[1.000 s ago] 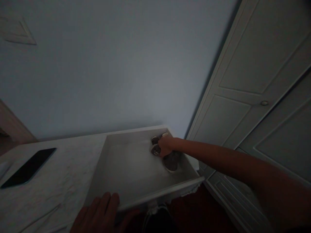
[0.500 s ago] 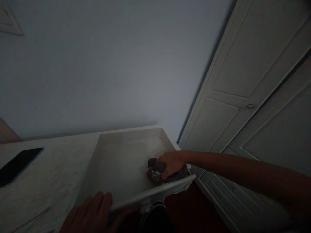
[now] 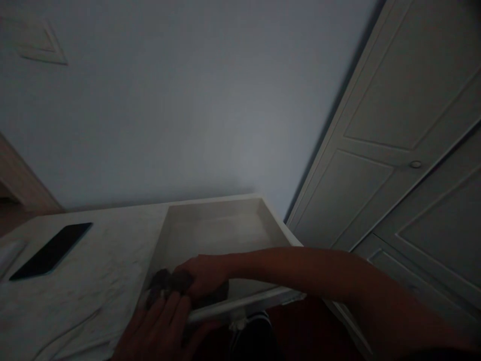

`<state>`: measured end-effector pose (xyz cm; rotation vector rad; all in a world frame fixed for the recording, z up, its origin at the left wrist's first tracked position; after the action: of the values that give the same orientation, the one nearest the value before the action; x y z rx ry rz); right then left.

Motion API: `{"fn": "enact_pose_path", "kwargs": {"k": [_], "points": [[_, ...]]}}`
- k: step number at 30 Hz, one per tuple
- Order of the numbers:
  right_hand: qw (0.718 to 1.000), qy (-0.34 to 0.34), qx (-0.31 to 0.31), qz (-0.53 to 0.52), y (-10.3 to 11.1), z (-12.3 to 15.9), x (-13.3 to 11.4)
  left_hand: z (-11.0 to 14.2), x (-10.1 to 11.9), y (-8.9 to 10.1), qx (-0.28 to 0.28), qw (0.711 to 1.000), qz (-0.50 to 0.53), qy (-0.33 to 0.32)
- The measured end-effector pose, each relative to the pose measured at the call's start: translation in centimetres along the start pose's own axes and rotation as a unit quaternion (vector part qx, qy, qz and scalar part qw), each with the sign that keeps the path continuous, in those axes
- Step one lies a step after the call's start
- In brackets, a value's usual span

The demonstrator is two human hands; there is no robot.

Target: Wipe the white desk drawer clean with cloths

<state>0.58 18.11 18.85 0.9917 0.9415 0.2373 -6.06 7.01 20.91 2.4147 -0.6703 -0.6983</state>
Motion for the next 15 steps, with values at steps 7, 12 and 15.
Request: {"fn": "enact_pose_path", "kwargs": {"k": [7, 12, 15], "points": [[0.996, 0.030, 0.054, 0.067, 0.1, -2.6, -1.2, 0.5, -0.1, 0.0, 0.017, 1.000, 0.003, 0.012], [0.987, 0.001, 0.133, 0.090, 2.0, -3.5, 0.3, 0.2, 0.2, -0.2, 0.004, 1.000, 0.002, 0.016], [0.977, -0.010, 0.170, 0.131, 3.5, -4.4, 1.4, 0.1, 0.3, 0.0, 0.006, 1.000, -0.003, 0.006]]}}
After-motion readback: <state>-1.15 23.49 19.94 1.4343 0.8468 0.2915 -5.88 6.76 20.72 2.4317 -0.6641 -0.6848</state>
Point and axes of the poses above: each hand's wrist, its own z-axis away from the middle knuckle, its own y-axis out of the back of the hand, x = y × z, the point moved 8 cm from there along -z, towards the middle knuckle, and after that the axes turned 8 degrees about x, right-handed, at the moved point
